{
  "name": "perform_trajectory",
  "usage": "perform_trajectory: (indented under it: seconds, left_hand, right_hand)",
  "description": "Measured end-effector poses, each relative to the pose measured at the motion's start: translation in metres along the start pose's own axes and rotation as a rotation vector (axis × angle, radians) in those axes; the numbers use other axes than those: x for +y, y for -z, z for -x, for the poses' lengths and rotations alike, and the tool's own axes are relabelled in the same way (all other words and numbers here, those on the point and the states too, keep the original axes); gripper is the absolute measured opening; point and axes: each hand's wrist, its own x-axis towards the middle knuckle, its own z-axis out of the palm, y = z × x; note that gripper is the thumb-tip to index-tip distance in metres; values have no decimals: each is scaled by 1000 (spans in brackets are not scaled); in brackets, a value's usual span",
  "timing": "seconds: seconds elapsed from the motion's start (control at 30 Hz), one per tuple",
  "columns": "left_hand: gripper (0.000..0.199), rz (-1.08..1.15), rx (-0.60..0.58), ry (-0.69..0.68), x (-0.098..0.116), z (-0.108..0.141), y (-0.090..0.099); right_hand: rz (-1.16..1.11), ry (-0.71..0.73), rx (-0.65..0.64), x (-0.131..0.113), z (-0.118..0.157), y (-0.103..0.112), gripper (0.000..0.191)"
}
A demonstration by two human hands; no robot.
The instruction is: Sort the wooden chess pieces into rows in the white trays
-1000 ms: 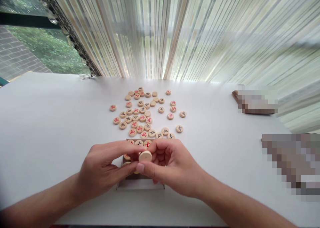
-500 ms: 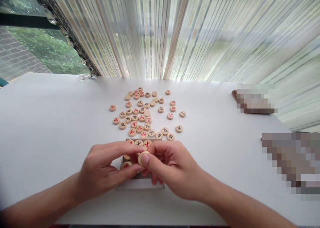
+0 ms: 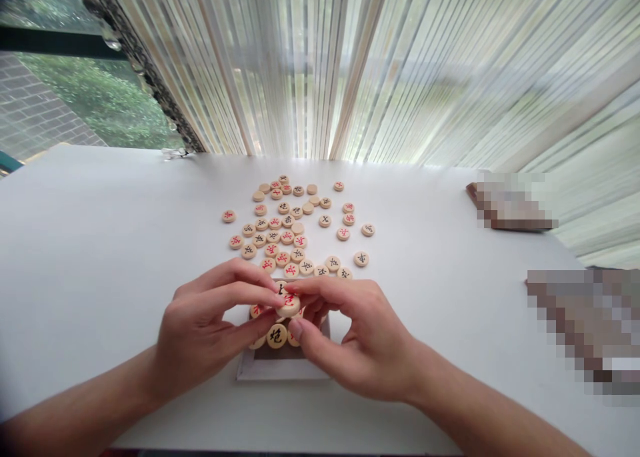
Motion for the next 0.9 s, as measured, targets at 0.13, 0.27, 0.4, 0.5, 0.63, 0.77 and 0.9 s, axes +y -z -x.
perform_trajectory:
  seconds: [0.13,0.27,0.4,0.5,0.63,0.77,0.9]
  left_hand:
    - [17,-34,-24,-74,0,1,1]
    - [16,-72,-75,-109,1,6,2]
    - [13,-84,-122,-125,0,8,0]
    - [12,-58,-147,-125,-1,7,-3]
    - [21,-25,-122,-61,-2,4,-4]
    - [29,-39,-45,65,-3,1,0]
    - [29,-36,-7,112,-5,-1,2]
  right_hand:
    - [68,-35,13,1,-1,2,22]
    - [154,-41,12,0,-2,4,17]
    - [284,-23,-1,-6,-5,6,11]
    - [352,-20,-44,-9,-7,8,9]
    - [414,3,-67,-7,-7,11,12]
    - [495,85,-76,-4,-6,13,12]
    - [512,149,-155,-5,-5,13,8]
